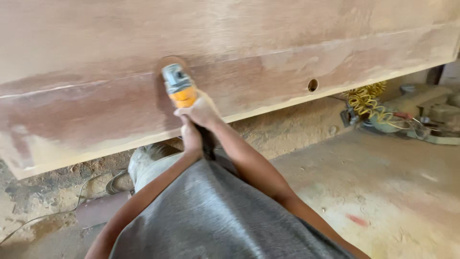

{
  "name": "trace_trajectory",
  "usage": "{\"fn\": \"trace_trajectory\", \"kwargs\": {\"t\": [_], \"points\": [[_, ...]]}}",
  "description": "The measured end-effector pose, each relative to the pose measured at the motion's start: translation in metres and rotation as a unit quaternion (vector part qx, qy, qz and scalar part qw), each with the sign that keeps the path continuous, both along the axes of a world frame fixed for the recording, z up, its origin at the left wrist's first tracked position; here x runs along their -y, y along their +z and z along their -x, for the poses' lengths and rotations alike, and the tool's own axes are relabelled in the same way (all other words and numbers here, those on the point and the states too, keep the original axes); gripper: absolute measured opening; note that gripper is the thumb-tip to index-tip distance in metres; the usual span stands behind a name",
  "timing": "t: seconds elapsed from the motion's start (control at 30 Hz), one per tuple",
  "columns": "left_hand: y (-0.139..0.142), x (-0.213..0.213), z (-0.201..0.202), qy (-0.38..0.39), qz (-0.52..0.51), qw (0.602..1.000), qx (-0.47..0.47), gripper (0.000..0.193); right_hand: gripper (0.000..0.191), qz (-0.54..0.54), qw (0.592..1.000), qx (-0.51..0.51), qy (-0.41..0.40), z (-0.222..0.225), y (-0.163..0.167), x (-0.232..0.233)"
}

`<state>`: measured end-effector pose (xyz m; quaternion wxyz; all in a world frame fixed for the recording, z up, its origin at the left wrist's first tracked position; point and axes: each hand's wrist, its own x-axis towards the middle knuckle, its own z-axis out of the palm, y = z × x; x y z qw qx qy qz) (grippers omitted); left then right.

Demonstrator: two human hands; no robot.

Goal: The person hand-sands a wooden furniture panel with a sanding block, then plugs in an angle grinder and power-sands the panel's surfaces and edges, moving around the piece to sand different sides.

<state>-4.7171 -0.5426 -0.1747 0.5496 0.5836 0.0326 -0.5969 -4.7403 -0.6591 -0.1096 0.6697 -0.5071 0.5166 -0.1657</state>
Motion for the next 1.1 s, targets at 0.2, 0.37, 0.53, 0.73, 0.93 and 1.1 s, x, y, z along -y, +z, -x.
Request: {"fn": "trace_trajectory", "kwargs": {"t": [0.2,0.37,0.53,0.73,0.93,1.1], "points": [[0.032,0.116,0.178,-0.159,-0.063,0.985,-0.006,0.069,0.032,-0.103,0.980,0.014,-0.172,0.222,-0.024,0.084],[0.054,0.205,0.257,-0.350,-0.056,0.925,0.139,0.085,0.027,-0.106,0.945,0.034,-0.307,0.341,-0.027,0.151],[0.047,0.214,0.259,-0.363,-0.074,0.915,0.160,0.085,0.024,-0.091,0.949,0.031,-0.300,0.337,-0.022,0.162],[0.008,0.139,0.176,-0.209,-0.057,0.976,0.024,0.077,0.024,-0.102,0.970,-0.006,-0.221,0.211,-0.011,0.117],[-0.012,0.067,0.087,0.031,-0.058,0.997,-0.044,0.090,0.058,0.071,0.978,-0.185,0.060,0.086,0.015,0.080],[0.001,0.042,0.067,0.179,-0.038,0.973,-0.138,0.100,0.061,0.009,0.969,-0.178,0.172,0.048,0.029,0.061]]}}
